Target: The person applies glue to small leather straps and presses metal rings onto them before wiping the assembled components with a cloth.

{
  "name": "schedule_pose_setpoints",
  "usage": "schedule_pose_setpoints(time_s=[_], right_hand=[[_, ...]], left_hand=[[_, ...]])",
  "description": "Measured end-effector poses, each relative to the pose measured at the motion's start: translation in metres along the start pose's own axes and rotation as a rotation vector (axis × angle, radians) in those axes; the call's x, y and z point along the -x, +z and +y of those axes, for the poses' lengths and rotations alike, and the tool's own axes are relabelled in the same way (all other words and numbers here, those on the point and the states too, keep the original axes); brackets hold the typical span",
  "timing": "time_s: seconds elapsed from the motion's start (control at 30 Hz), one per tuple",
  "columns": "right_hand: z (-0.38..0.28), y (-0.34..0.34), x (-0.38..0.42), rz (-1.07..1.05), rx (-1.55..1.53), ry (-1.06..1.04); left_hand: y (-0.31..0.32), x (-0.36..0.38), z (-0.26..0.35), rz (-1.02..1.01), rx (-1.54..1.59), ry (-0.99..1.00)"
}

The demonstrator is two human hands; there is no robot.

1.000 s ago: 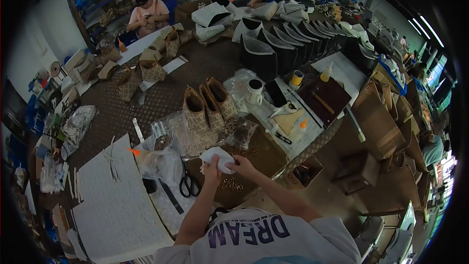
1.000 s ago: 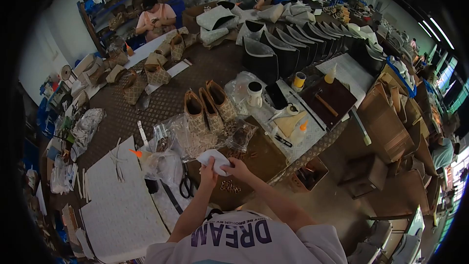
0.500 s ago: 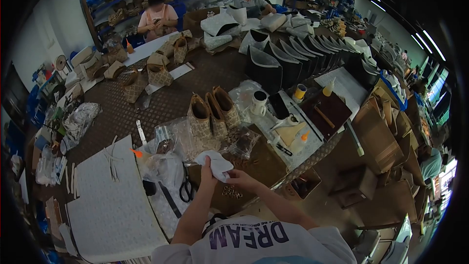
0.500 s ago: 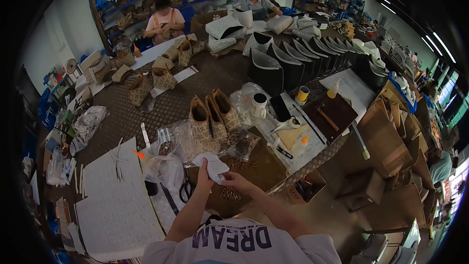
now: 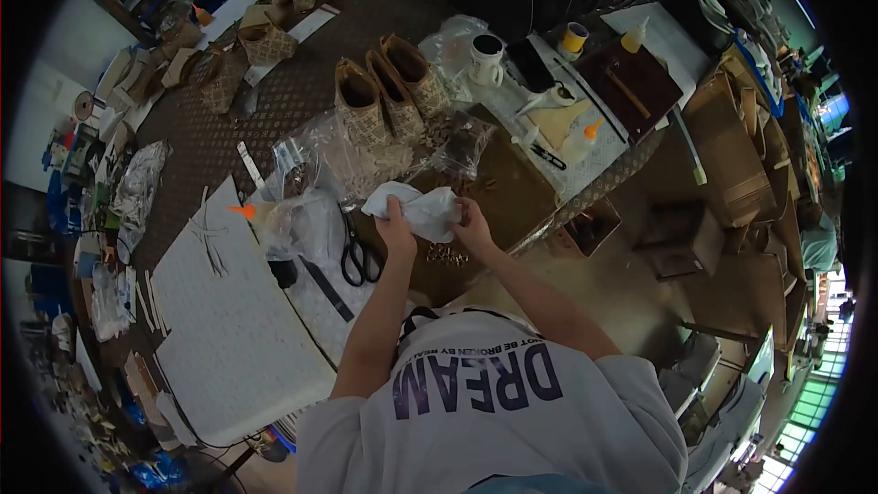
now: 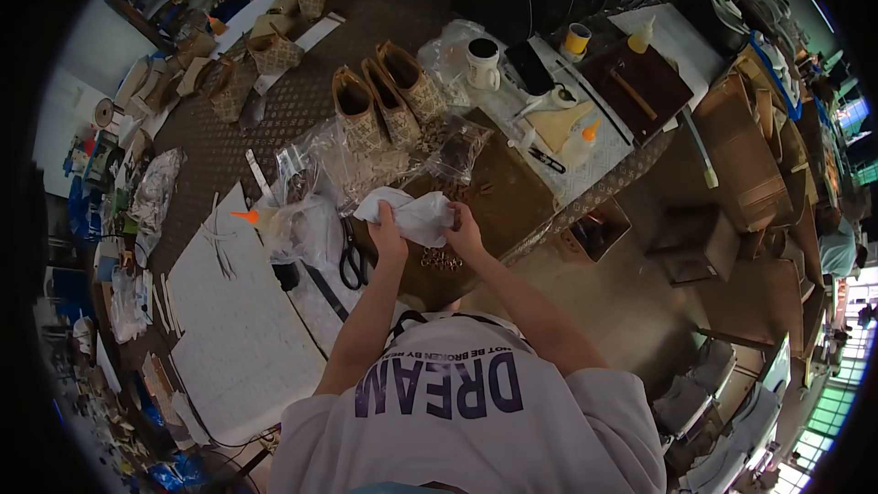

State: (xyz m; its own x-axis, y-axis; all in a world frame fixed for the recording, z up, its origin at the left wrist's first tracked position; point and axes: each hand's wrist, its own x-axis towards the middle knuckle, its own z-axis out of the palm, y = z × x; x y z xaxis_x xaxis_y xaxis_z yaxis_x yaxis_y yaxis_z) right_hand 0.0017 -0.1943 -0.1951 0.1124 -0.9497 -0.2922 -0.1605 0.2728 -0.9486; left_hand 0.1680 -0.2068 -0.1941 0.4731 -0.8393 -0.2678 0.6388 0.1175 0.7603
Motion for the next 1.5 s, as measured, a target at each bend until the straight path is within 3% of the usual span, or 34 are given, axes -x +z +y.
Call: schedule_pose_setpoints(time_s=[0.1, 0.2, 0.3, 0.5, 0.6, 0.7, 0.8, 0.9, 1.1, 1.3, 1.5], right_hand=[[0.046, 0.0, -0.014, 0.113, -0.018, -0.17], [0.046, -0.013, -0.009, 0.003, -0.238, -0.005], [0.029, -0.02, 0.004, 0.012, -0.182, 0.117], [-0.006, -0.019, 0.002, 0.133, -0.213, -0.326], [-0.074, -0.024, 0.005, 0.008, 0.151, -0.48], [-0.098, -0.025, -0.002, -0.181, 0.088, -0.281], [-0.081, -0.03, -0.018, -0.205, 0.108, -0.107], [-0.06, -0.03, -0.021, -0.197, -0.152, -0.117], [-0.055, -0.04, -0.013, -0.113, -0.193, -0.165], [-0.057, -0.053, -0.012, -0.085, -0.227, -0.204], [-0.061, -0.052, -0.011, -0.001, -0.305, -0.236]], left_hand=[[0.004, 0.004, 0.002, -0.101, -0.107, 0.062], [0.009, 0.008, 0.01, -0.231, -0.19, -0.021], [0.016, 0.016, 0.021, -0.398, -0.282, -0.061], [0.03, 0.021, 0.047, -0.595, -0.461, -0.033], [0.04, 0.025, 0.056, -0.632, -0.432, -0.09], [0.039, 0.02, 0.055, -0.692, -0.397, -0.12], [0.036, 0.017, 0.064, -0.716, -0.417, -0.149], [0.034, 0.015, 0.073, -0.75, -0.491, -0.165], [0.027, 0.007, 0.074, -0.759, -0.566, -0.173], [0.007, -0.009, 0.076, -0.727, -0.608, -0.317], [0.012, -0.008, 0.079, -0.727, -0.58, -0.218]])
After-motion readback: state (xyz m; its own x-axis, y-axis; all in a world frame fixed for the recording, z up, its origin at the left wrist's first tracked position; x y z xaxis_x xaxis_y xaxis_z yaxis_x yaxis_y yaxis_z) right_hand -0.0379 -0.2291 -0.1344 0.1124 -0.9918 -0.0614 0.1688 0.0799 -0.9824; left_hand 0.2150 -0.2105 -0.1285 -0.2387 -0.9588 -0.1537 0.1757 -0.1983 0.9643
